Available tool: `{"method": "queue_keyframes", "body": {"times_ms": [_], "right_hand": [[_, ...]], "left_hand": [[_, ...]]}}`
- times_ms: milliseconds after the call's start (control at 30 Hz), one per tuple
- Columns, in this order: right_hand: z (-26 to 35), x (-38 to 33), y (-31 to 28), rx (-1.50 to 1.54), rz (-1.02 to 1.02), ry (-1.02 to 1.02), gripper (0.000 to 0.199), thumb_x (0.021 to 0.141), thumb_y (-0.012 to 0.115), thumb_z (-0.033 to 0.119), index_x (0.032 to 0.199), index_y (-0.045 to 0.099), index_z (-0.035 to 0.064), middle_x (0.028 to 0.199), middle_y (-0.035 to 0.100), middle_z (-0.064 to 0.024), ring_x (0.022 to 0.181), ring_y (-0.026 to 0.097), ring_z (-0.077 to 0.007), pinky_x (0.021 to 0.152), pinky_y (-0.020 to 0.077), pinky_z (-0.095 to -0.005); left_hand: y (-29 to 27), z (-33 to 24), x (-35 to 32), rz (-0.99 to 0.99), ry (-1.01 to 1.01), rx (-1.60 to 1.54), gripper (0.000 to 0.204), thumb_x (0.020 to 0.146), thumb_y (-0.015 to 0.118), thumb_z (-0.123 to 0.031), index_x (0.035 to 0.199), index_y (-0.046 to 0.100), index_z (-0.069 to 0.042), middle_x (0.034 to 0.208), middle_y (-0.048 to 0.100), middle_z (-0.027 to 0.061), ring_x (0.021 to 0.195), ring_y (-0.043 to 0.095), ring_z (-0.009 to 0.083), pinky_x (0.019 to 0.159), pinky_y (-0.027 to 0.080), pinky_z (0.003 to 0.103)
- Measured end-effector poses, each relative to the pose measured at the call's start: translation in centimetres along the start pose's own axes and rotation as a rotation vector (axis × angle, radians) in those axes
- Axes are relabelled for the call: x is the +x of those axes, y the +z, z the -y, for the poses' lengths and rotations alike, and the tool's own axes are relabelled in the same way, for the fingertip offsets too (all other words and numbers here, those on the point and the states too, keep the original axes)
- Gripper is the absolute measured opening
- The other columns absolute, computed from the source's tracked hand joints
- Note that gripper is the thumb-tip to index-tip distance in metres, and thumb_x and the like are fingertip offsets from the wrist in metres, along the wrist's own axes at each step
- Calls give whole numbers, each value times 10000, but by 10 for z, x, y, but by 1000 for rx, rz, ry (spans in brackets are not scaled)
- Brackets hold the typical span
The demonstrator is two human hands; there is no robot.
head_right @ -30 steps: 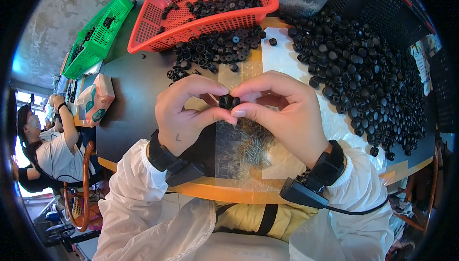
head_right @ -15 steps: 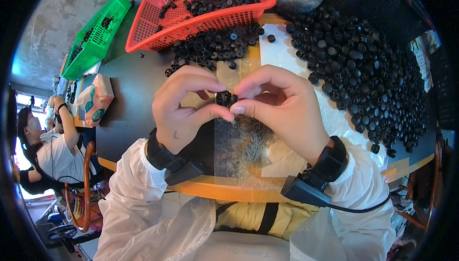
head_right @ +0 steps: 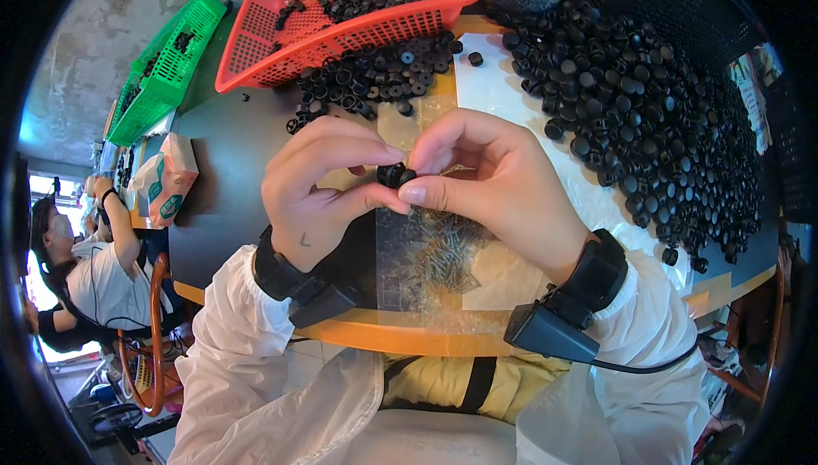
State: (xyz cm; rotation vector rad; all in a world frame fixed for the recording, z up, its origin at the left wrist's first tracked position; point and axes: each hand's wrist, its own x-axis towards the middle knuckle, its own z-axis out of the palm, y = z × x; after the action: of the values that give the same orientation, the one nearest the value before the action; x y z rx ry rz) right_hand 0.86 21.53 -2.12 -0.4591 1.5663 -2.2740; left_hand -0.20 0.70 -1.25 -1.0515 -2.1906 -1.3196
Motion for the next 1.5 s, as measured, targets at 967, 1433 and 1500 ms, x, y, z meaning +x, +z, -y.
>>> {"method": "queue_keyframes", "body": {"times_ms": [967, 1433, 1500], "right_hand": [[6, -3, 4, -224, -25, 38, 278, 701, 734, -96, 962, 738, 1, 913, 650, -65, 838, 628, -136, 750, 517, -250], [3, -1, -2, -1, 192, 66, 262, 786, 744, 13, 1037, 671, 1, 999, 613, -34, 907, 604, -129, 818, 510, -273], [3, 0, 0, 26, 301, 110, 347, 803, 768, 90, 1097, 597, 25, 1120, 557, -47, 1037, 566, -152, 922, 461, -314]], "left_hand": [[3, -12, -3, 53, -26, -15, 401, 573, 850, -76, 959, 746, -89, 804, 592, 16, 678, 594, 133, 578, 475, 242], [-3, -18, -2, 106, 46, 7, 445, 540, 850, -73, 972, 743, -88, 820, 603, 17, 662, 615, 159, 587, 494, 265], [-1, -16, -4, 78, 50, -12, 439, 539, 852, -121, 962, 737, -101, 809, 590, 15, 665, 598, 154, 583, 485, 270]]}}
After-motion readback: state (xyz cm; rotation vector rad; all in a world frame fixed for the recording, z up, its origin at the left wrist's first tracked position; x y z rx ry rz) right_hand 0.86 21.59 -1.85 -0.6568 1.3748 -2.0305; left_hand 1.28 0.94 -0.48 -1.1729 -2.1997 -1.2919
